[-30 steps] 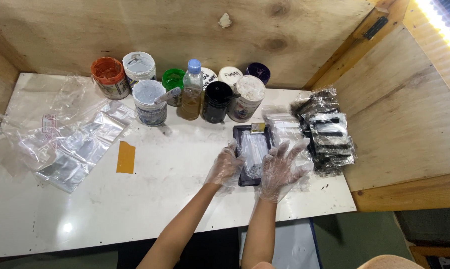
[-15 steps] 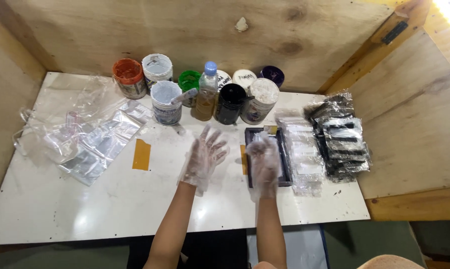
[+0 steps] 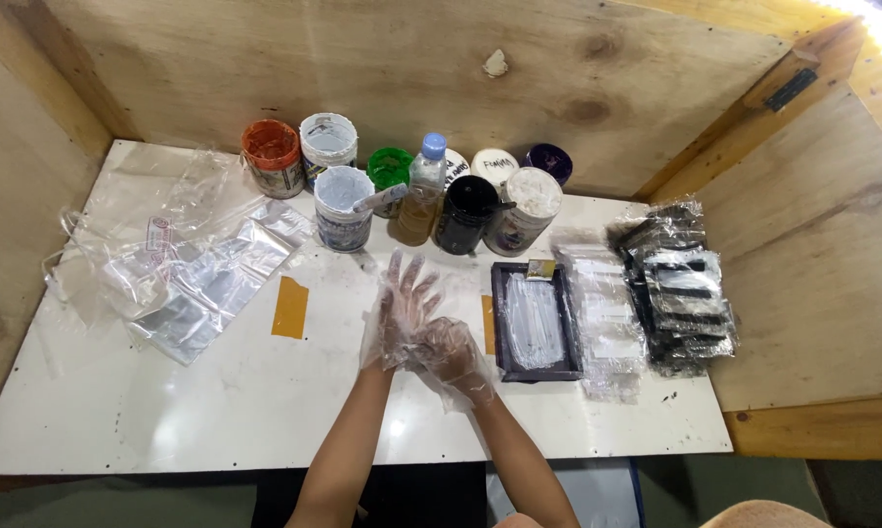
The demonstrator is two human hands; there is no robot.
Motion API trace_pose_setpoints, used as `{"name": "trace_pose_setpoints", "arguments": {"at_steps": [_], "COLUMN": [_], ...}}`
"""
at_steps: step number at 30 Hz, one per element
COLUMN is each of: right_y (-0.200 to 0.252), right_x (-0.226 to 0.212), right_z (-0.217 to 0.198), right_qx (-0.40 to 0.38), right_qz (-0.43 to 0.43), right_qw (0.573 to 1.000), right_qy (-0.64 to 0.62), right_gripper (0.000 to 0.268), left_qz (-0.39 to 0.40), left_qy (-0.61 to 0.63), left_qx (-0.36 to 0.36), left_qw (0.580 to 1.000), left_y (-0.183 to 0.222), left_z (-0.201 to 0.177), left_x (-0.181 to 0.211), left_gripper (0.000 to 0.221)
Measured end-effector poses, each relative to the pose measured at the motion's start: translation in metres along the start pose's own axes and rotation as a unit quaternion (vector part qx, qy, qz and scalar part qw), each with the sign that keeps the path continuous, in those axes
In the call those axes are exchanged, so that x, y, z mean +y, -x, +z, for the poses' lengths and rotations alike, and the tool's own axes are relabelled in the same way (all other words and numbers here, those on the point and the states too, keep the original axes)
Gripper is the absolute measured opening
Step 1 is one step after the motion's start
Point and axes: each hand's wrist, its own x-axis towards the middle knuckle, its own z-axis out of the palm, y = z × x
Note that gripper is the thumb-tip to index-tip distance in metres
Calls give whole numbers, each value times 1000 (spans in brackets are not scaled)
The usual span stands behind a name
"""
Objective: Spreading white ink onto a screen printing frame using a small brush to ensure even coverage.
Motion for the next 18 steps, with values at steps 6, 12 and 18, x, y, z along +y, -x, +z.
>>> {"name": "trace_pose_setpoints", "arguments": {"at_steps": [6,12,18], "right_y": [-30,14,-43], "right_x": [48,183,-9], "right_z": [14,129,39], "right_qx": [198,69,490], "right_qz": [-220,-165,120], "right_qw": [930,912,841], "right_qy": [217,370,194], "right_gripper": [40,30,40], "left_qz": [13,57,80], "left_qy": [-207,-665,-938], "left_qx": [-33,-114,-168], "left_qw": [978,736,293], "left_y": [-7,2,9], "left_z": [-26,-38,-39], "left_x": [-4,2,7], "left_gripper": [68,62,58]}}
